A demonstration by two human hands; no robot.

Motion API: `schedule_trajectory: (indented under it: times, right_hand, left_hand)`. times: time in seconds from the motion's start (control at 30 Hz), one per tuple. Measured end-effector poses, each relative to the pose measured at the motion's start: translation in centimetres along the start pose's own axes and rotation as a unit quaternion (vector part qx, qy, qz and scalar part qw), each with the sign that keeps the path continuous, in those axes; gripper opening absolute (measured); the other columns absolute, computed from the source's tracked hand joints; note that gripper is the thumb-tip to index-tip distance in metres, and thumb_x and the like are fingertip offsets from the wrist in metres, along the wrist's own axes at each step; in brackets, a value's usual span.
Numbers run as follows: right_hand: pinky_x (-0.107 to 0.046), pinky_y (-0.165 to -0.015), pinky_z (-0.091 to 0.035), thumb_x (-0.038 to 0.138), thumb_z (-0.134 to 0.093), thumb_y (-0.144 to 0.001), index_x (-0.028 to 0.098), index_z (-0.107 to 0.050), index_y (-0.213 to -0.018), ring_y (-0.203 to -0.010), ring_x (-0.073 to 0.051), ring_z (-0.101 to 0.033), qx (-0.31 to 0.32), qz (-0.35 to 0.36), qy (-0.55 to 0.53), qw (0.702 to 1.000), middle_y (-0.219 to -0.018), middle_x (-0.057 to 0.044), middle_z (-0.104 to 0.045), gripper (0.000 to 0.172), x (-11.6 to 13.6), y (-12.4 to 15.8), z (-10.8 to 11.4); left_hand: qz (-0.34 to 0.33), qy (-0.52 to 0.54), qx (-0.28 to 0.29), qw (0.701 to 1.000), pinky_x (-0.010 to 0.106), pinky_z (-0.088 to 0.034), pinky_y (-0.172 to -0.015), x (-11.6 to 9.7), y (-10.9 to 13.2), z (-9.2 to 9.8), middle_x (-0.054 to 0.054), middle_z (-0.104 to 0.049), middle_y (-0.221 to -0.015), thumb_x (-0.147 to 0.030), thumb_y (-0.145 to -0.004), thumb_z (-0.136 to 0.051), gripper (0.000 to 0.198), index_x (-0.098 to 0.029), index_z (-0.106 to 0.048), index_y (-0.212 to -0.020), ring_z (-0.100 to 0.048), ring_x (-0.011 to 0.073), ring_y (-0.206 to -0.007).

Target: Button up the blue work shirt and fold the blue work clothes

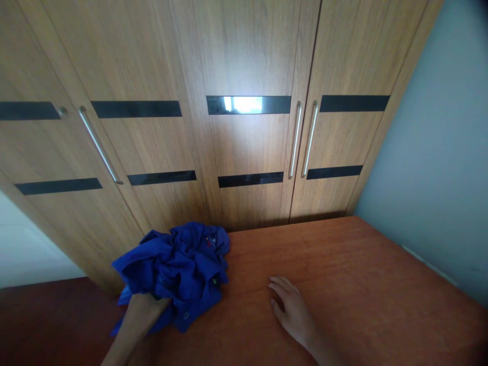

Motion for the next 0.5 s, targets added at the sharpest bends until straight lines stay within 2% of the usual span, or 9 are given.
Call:
schedule_trajectory:
  times: [0.07,0.13,0.2,0.3,0.4,0.5]
  right_hand:
    - [-0.045,-0.109,-0.035,0.022,-0.048,-0.083,0.021,-0.063,-0.121,-0.128,-0.025,-0.046,-0.002,0.000,0.001,1.000,-0.134,-0.007,-0.056,0.041,0.0,0.0,-0.1]
    - [-0.046,-0.109,-0.035,0.022,-0.048,-0.083,0.021,-0.063,-0.120,-0.128,-0.025,-0.047,-0.002,0.002,0.003,1.000,-0.134,-0.007,-0.056,0.040,-0.1,0.0,-0.1]
    - [-0.046,-0.109,-0.035,0.022,-0.048,-0.083,0.021,-0.064,-0.119,-0.128,-0.025,-0.047,-0.003,0.003,0.006,1.000,-0.134,-0.007,-0.056,0.039,-0.1,0.0,-0.2]
    - [-0.045,-0.110,-0.035,0.022,-0.047,-0.084,0.019,-0.064,-0.118,-0.128,-0.024,-0.046,-0.003,0.006,0.012,1.000,-0.135,-0.008,-0.056,0.039,-0.1,0.1,-0.2]
    - [-0.045,-0.110,-0.035,0.021,-0.047,-0.084,0.019,-0.065,-0.118,-0.128,-0.024,-0.046,-0.003,0.010,0.011,1.000,-0.134,-0.008,-0.056,0.038,0.0,0.1,-0.2]
    - [-0.045,-0.110,-0.033,0.022,-0.047,-0.085,0.020,-0.064,-0.119,-0.129,-0.024,-0.045,0.002,0.001,0.012,1.000,-0.136,-0.008,-0.055,0.039,0.0,0.1,-0.2]
  left_hand:
    - [-0.015,0.041,-0.006,0.999,0.047,-0.049,-0.089,-0.4,0.2,1.1,0.008,-0.069,-0.082,-0.049,-0.064,-0.055,0.031,-0.021,-0.061,-0.076,-0.064,0.0340,-0.089]
    - [0.000,0.084,-0.061,0.995,0.048,-0.045,-0.098,-1.6,0.0,2.3,0.011,-0.067,-0.107,-0.052,-0.071,-0.053,0.047,-0.018,-0.060,-0.104,-0.060,0.0337,-0.107]
    - [0.023,0.094,-0.114,0.989,0.048,-0.042,-0.101,-3.6,-0.9,3.4,0.013,-0.059,-0.124,-0.053,-0.076,-0.053,0.063,-0.016,-0.048,-0.127,-0.055,0.0331,-0.117]
    - [-0.033,0.067,-0.149,0.986,0.046,-0.036,-0.108,-7.3,-3.8,4.2,0.016,-0.046,-0.139,-0.053,-0.082,-0.052,0.077,-0.014,-0.028,-0.143,-0.046,0.0324,-0.128]
    - [-0.085,-0.022,-0.175,0.981,0.048,-0.034,-0.108,-10.0,-7.3,3.7,0.020,-0.041,-0.144,-0.051,-0.086,-0.050,0.077,-0.011,-0.024,-0.146,-0.040,0.0344,-0.132]
    - [-0.132,-0.168,-0.139,0.967,0.059,-0.023,-0.109,-10.8,-9.7,1.1,0.017,-0.032,-0.152,-0.051,-0.087,-0.047,0.066,-0.019,-0.037,-0.143,-0.025,0.0385,-0.139]
Point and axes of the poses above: each hand's wrist, its own y-axis away from the middle knuckle, its own z-axis out of the back of the hand, x = y × z, the point moved 2 cm from there along -y, towards the middle knuckle
